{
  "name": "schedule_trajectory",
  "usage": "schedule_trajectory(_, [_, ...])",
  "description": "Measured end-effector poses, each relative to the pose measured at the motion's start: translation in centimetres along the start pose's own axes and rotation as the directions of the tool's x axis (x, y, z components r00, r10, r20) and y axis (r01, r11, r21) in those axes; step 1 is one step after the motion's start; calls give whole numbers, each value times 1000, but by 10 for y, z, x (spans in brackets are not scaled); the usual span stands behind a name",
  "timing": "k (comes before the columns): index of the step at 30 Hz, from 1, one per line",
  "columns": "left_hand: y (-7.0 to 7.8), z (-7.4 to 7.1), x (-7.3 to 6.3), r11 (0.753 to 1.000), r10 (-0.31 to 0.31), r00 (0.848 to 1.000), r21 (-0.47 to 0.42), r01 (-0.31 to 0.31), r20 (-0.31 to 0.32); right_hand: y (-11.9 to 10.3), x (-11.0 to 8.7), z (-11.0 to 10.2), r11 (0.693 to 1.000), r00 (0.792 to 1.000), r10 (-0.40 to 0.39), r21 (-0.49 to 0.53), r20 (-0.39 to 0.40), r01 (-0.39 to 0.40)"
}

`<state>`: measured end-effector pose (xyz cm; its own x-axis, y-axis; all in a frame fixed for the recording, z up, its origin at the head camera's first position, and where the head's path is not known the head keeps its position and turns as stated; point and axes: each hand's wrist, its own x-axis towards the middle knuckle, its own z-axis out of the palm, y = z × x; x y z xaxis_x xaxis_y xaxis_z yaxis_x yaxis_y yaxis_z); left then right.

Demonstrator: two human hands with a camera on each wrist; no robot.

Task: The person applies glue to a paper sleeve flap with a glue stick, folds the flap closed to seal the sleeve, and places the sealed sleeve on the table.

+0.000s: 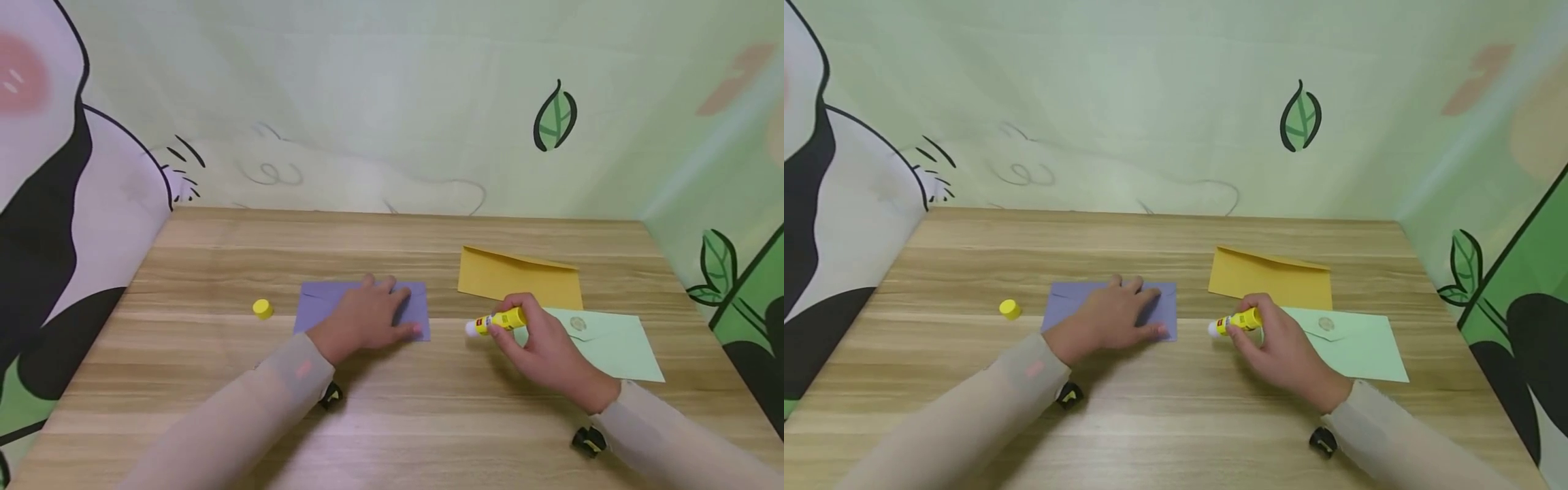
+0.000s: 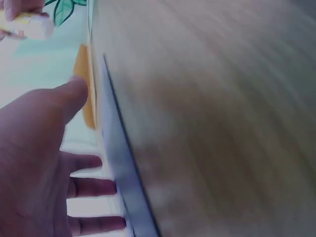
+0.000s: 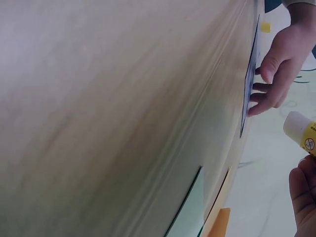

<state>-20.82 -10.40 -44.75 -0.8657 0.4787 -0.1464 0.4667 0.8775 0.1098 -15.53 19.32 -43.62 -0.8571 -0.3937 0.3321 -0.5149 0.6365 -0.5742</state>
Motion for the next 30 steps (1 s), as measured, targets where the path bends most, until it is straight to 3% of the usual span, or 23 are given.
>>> schedule_trajectory(4, [-17,2,-7,996,24,1000,-91,-24,2,-2,-2,1,1000,1000,-1,9,3,1])
schedule_trajectory(10, [-28,10,-24,998,11,1000,-56,-11,-3,-4,-3,0,1000,1000,20,21,13,-20])
schedule_trajectory(13, [-32,8,-30,995,-4,1000,-97,5,8,-5,-2,0,1000,1000,21,23,20,-21])
schedule_trajectory(18, [-44,4,-37,980,61,998,-192,-53,35,-4,-3,-3,999,999,33,12,7,-33])
schedule_trajectory(21, [-51,6,-40,992,50,999,-121,-48,13,-5,-3,-3,1000,1000,28,12,13,-28])
schedule_trajectory(24, [-54,7,-40,999,-1,999,-42,-1,-34,-5,-1,-3,1000,1000,24,16,17,-24])
schedule_trajectory(30, [-60,5,-33,998,-56,995,14,58,-83,-4,0,-3,1000,1000,26,16,10,-26])
